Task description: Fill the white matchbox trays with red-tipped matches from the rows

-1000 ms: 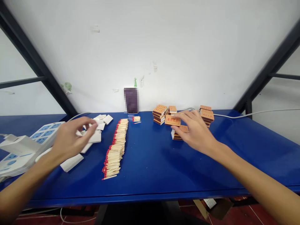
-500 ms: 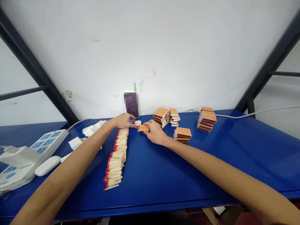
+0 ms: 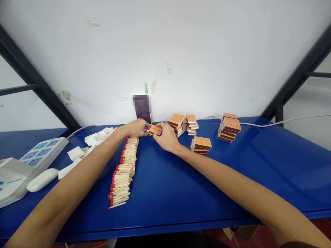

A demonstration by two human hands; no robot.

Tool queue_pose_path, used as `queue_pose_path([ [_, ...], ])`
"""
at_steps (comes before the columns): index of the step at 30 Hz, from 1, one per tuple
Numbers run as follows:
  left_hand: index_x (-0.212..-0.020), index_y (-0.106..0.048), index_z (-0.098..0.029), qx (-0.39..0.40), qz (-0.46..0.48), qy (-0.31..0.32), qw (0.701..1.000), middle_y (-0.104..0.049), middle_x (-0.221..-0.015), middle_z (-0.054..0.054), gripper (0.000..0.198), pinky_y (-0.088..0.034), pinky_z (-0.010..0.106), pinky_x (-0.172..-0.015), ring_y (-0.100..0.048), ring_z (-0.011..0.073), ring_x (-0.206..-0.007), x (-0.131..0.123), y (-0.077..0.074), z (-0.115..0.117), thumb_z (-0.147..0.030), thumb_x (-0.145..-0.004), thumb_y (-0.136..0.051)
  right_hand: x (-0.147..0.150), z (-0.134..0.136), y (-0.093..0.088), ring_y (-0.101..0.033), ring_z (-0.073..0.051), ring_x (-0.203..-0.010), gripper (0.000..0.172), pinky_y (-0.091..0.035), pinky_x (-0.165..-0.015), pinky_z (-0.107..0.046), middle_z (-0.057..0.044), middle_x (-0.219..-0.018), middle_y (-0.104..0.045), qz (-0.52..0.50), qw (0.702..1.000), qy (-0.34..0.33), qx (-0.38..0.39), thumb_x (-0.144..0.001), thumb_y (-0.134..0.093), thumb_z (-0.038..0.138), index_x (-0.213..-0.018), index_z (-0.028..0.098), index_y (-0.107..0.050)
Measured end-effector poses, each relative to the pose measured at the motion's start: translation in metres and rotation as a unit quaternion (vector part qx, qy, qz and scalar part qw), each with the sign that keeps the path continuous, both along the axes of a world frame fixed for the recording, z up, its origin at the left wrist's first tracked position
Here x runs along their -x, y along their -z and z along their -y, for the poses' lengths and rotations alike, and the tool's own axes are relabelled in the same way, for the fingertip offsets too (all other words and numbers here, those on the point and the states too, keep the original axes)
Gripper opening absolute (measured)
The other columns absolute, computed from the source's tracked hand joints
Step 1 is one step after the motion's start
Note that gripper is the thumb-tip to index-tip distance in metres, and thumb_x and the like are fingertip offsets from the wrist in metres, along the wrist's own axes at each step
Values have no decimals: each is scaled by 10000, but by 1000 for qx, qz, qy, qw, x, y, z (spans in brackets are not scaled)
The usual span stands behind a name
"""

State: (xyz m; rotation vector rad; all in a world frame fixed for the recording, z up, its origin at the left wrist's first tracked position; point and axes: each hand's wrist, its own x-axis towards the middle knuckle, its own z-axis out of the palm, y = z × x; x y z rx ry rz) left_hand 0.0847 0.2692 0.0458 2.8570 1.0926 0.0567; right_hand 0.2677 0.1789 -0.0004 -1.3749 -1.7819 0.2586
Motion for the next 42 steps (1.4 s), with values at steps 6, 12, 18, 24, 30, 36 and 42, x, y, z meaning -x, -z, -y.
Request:
queue_pose_path([
  [6,-991,-786,-192,10,41,-8,999,-786,-900,51,316,-489,274,-718,-696,225,-803,8,-6,4,-366,-733,-731,-4,-13,1,-610,-172,-727,290,-499,-735,-321,-44,-904,-702,-48,998,-13,27,-803,-656,299,-1052,153,-685],
  [12,-1112,-759,-161,11,123,-22,992,-781,-971,51,366,-505,271,-787,-697,198,-851,18,-18,10,-313,-818,-603,-14,-18,0,-583,-195,-839,291,-469,-835,-349,-50,-953,-632,-44,999,-24,11,-749,-728,310,-1002,165,-711],
  [18,-946,-769,-154,-42,216,-78,972,-711,-729,39,304,-458,298,-692,-616,183,-680,19,-20,20,-323,-873,-527,-15,-16,6,-555,-191,-803,327,-471,-817,-351,-22,-905,-553,-4,999,-37,-32,-802,-719,363,-1082,199,-693],
  [24,-842,-709,-171,-73,281,-107,951,-632,-647,12,228,-419,301,-691,-570,188,-664,16,-15,20,-302,-878,-527,-11,-26,14,-601,-213,-856,290,-493,-849,-376,-85,-1072,-602,45,997,-32,-51,-890,-623,315,-1147,182,-606],
  [30,-886,-514,-199,-41,321,-71,943,-477,-618,-51,181,-357,279,-601,-446,145,-572,18,-6,20,-355,-867,-602,-6,-27,15,-604,-255,-1008,332,-484,-912,-389,-109,-1148,-617,64,993,-50,-82,-836,-613,179,-1165,184,-571],
  [36,-864,-409,-218,-2,342,16,940,-436,-703,-45,271,-369,250,-600,-414,127,-621,17,-8,28,-445,-938,-537,-6,-24,19,-629,-260,-1013,426,-504,-904,-392,-97,-1159,-642,63,991,-76,-86,-837,-642,159,-1255,196,-572],
  [42,-835,-502,-194,-4,321,63,945,-535,-734,-4,196,-419,261,-636,-476,136,-658,14,-17,38,-370,-904,-553,-8,-23,19,-583,-164,-679,438,-535,-830,-386,-87,-1112,-600,42,991,-96,-86,-909,-601,195,-1347,209,-612],
])
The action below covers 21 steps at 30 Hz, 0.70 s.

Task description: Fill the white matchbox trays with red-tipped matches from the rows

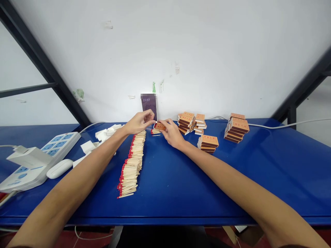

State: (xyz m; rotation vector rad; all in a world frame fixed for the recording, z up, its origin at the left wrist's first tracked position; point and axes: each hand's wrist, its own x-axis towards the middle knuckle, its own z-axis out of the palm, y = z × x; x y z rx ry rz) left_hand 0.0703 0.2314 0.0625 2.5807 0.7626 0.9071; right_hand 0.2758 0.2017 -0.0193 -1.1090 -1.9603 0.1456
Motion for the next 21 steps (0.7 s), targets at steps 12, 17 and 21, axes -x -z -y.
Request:
queue_pose_path([
  [12,-917,-724,-156,34,-97,-17,995,-751,-840,57,254,-490,309,-719,-657,186,-743,7,-1,-6,-373,-802,-658,1,11,-2,-607,-194,-823,313,-527,-839,-364,-85,-1077,-569,62,997,4,-39,-993,-522,271,-1234,249,-721],
  [17,-1017,-725,-152,76,-95,-12,992,-778,-950,86,320,-535,341,-815,-714,226,-892,11,5,-9,-384,-803,-674,1,12,-3,-611,-226,-879,310,-512,-847,-384,-80,-1084,-602,96,994,31,-49,-974,-549,265,-1222,289,-734],
  [21,-1034,-727,-156,99,-105,-2,990,-783,-915,85,354,-545,348,-814,-730,222,-856,11,4,-8,-411,-789,-717,2,11,-4,-615,-248,-974,311,-499,-906,-408,-89,-1100,-609,102,993,16,-55,-930,-571,209,-1188,259,-737],
])
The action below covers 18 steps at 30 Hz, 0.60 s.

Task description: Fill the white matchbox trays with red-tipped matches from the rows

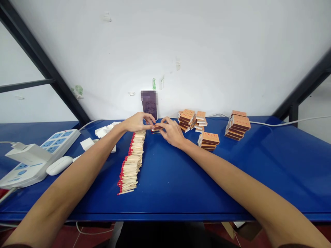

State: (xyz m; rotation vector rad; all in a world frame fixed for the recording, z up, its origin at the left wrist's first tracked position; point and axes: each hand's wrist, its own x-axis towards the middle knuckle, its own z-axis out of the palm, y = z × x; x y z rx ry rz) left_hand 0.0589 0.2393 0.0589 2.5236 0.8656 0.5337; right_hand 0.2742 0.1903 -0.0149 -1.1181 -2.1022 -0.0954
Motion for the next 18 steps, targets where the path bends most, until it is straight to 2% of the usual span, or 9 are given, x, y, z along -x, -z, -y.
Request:
queue_pose_path([
  [5,-1011,-726,-155,-22,-8,2,1000,-777,-945,79,336,-538,335,-815,-717,217,-881,-2,3,-2,-368,-751,-737,2,1,-3,-591,-290,-1138,355,-453,-1014,-453,-116,-1230,-608,9,999,-31,26,-866,-626,232,-1214,212,-692],
  [9,-1032,-725,-164,-59,-37,-2,998,-771,-966,71,342,-522,325,-789,-699,215,-861,-4,1,-2,-358,-750,-720,0,0,-5,-624,-268,-1082,299,-474,-985,-429,-110,-1152,-653,-20,995,-75,69,-921,-574,249,-1204,191,-649],
  [14,-1080,-728,-186,-100,-98,4,990,-764,-941,50,375,-470,307,-717,-674,205,-762,-7,-7,2,-263,-713,-711,-4,-1,-2,-609,-259,-1110,312,-463,-1000,-418,-114,-1202,-631,-32,993,-86,75,-939,-547,226,-1248,195,-578],
  [18,-1082,-720,-204,-110,-129,10,985,-763,-930,30,367,-436,290,-678,-656,190,-721,-8,-7,2,-240,-717,-695,-6,-2,1,-587,-262,-1126,301,-444,-1018,-420,-118,-1200,-627,-28,992,-88,87,-928,-534,200,-1224,185,-582],
])
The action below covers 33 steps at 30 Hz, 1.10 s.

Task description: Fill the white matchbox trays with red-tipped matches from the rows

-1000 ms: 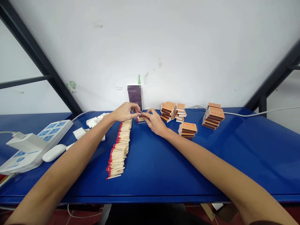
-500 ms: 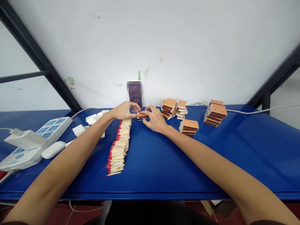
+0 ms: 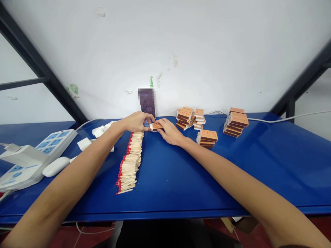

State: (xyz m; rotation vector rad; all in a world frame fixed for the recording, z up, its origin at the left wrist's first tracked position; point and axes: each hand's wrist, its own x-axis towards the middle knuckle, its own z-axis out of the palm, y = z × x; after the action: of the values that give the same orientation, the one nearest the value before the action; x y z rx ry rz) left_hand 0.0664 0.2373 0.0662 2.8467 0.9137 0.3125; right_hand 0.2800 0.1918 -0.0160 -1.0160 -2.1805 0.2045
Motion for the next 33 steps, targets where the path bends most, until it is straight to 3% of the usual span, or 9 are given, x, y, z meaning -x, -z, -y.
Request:
queue_pose_path([
  [12,-1115,-703,-211,-10,-50,-9,999,-762,-984,30,424,-403,285,-649,-632,170,-677,1,6,-5,-361,-721,-752,-6,-18,7,-586,-243,-944,242,-461,-872,-381,-61,-993,-647,-47,993,99,48,-708,-605,182,-949,196,-588],
  [24,-1095,-705,-199,-14,-57,-15,998,-757,-984,39,417,-422,289,-673,-654,191,-732,0,8,-3,-336,-702,-738,-6,-20,10,-561,-268,-1007,230,-446,-934,-404,-102,-1001,-623,-35,981,186,40,-718,-564,123,-937,190,-587],
  [29,-1084,-704,-191,-16,-48,-17,999,-752,-995,53,406,-436,292,-676,-655,190,-735,1,7,-3,-336,-705,-719,-7,-21,12,-564,-276,-1072,299,-439,-1009,-432,-133,-1057,-626,-27,978,205,31,-744,-494,68,-995,167,-621],
  [33,-1072,-707,-179,-24,-36,-20,999,-749,-988,59,395,-452,304,-683,-656,197,-734,2,4,-3,-291,-694,-688,-5,-20,16,-507,-298,-1235,328,-379,-1109,-479,-168,-1214,-602,-19,977,212,20,-832,-419,67,-999,148,-690],
])
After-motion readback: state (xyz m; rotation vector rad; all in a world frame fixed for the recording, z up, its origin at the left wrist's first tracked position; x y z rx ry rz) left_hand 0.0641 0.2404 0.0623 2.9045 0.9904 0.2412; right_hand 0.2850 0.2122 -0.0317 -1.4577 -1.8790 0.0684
